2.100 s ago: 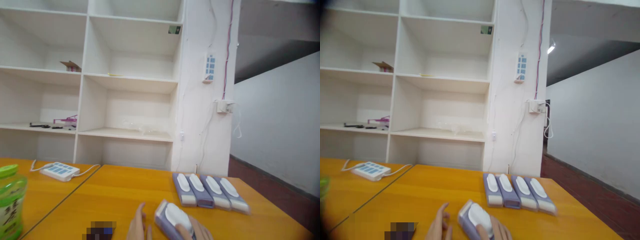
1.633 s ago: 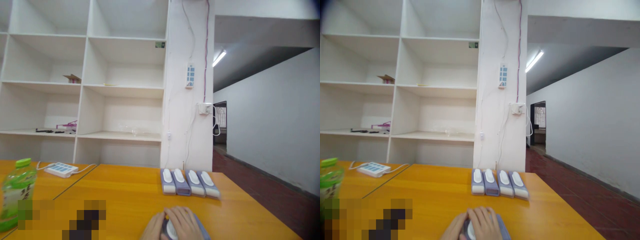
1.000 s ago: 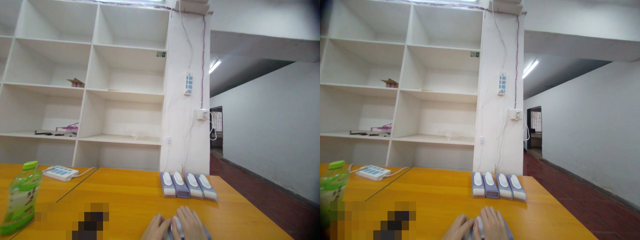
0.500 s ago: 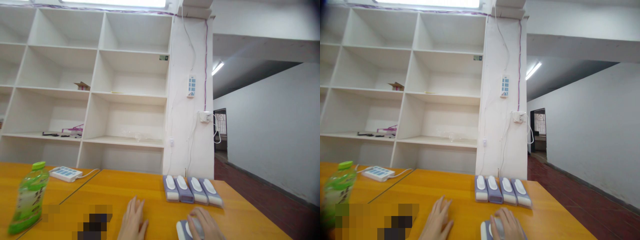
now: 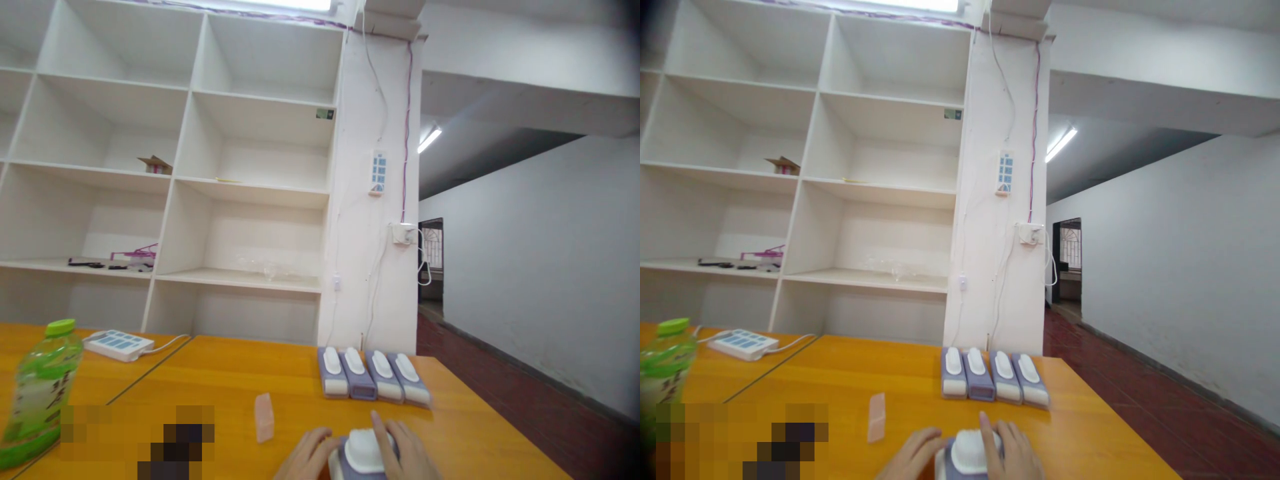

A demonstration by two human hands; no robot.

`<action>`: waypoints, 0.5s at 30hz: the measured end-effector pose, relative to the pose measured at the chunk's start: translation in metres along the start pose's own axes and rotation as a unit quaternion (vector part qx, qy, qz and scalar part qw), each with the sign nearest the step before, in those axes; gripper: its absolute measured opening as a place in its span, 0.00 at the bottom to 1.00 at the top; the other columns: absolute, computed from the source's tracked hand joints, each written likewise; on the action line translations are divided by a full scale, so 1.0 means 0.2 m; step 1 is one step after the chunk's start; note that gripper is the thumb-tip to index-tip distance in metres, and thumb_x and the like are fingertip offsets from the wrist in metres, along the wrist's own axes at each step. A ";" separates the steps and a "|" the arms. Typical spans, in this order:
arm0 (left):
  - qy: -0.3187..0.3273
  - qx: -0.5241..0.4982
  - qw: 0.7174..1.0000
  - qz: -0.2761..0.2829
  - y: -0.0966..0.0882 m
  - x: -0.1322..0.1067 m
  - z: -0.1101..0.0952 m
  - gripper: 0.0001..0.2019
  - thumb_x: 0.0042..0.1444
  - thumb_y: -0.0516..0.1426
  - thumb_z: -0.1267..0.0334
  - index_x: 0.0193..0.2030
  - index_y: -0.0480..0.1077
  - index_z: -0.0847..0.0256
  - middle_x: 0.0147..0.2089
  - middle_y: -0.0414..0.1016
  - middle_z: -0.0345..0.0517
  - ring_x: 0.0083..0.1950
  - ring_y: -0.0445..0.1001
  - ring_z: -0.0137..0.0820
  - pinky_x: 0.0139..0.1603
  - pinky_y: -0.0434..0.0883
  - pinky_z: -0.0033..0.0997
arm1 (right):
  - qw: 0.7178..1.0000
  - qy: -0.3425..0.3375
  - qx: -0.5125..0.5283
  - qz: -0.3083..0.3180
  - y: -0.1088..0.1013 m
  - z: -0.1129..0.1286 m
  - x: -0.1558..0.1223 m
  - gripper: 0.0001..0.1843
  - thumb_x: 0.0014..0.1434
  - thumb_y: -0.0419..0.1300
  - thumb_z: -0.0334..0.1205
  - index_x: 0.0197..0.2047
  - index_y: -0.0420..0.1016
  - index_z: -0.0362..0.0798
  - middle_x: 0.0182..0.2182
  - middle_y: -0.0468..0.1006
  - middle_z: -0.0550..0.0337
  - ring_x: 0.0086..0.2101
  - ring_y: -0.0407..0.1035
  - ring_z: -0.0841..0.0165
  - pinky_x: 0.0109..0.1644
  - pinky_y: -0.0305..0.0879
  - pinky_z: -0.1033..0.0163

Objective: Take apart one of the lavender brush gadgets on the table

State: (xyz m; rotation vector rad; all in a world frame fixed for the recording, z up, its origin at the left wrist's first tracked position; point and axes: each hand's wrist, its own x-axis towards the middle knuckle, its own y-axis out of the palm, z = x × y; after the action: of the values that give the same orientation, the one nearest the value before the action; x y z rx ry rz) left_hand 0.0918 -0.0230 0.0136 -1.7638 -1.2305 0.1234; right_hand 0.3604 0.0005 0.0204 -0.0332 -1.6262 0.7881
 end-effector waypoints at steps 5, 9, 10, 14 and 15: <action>0.032 -0.031 0.999 0.017 0.01 0.01 0.04 0.22 0.62 0.54 0.45 0.60 0.70 0.47 0.59 0.73 0.51 0.60 0.71 0.40 0.63 0.66 0.34 | 0.998 0.010 0.026 0.059 0.03 0.05 0.00 0.20 0.71 0.46 0.49 0.37 0.77 0.55 0.30 0.82 0.62 0.32 0.79 0.67 0.35 0.72 0.69; 0.030 -0.034 0.999 -0.016 0.00 -0.01 0.06 0.20 0.62 0.56 0.47 0.58 0.71 0.48 0.58 0.73 0.50 0.59 0.71 0.39 0.62 0.65 0.33 | 0.999 -0.031 0.005 0.028 0.00 0.09 0.03 0.18 0.64 0.57 0.56 0.48 0.75 0.53 0.41 0.83 0.57 0.41 0.78 0.62 0.44 0.73 0.63; 0.022 -0.033 0.999 -0.015 0.00 -0.01 0.06 0.20 0.62 0.56 0.48 0.59 0.70 0.49 0.58 0.73 0.50 0.60 0.71 0.40 0.63 0.65 0.33 | 0.997 -0.074 -0.004 0.018 -0.01 0.10 0.05 0.22 0.61 0.59 0.58 0.51 0.74 0.52 0.44 0.83 0.56 0.42 0.78 0.61 0.46 0.72 0.62; -0.005 -0.020 1.000 -0.007 -0.01 -0.02 0.06 0.24 0.61 0.57 0.45 0.60 0.68 0.54 0.56 0.73 0.53 0.58 0.71 0.42 0.62 0.66 0.36 | 0.970 -0.232 -0.070 0.011 0.00 0.14 0.10 0.25 0.61 0.59 0.55 0.58 0.71 0.53 0.48 0.82 0.60 0.44 0.77 0.62 0.49 0.68 0.61; -0.008 -0.019 1.000 -0.007 -0.01 -0.02 0.06 0.25 0.61 0.56 0.44 0.60 0.68 0.55 0.55 0.73 0.53 0.57 0.71 0.42 0.61 0.66 0.37 | 0.962 -0.254 -0.098 0.007 0.00 0.16 0.11 0.24 0.62 0.57 0.52 0.59 0.70 0.53 0.48 0.82 0.60 0.44 0.77 0.63 0.48 0.68 0.61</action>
State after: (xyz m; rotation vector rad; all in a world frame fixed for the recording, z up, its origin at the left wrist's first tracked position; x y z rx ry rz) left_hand 0.0813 -0.0176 0.0072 -1.7898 -1.2624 0.1067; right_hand 0.3272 -0.0032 0.0396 0.0184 -2.1898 0.6754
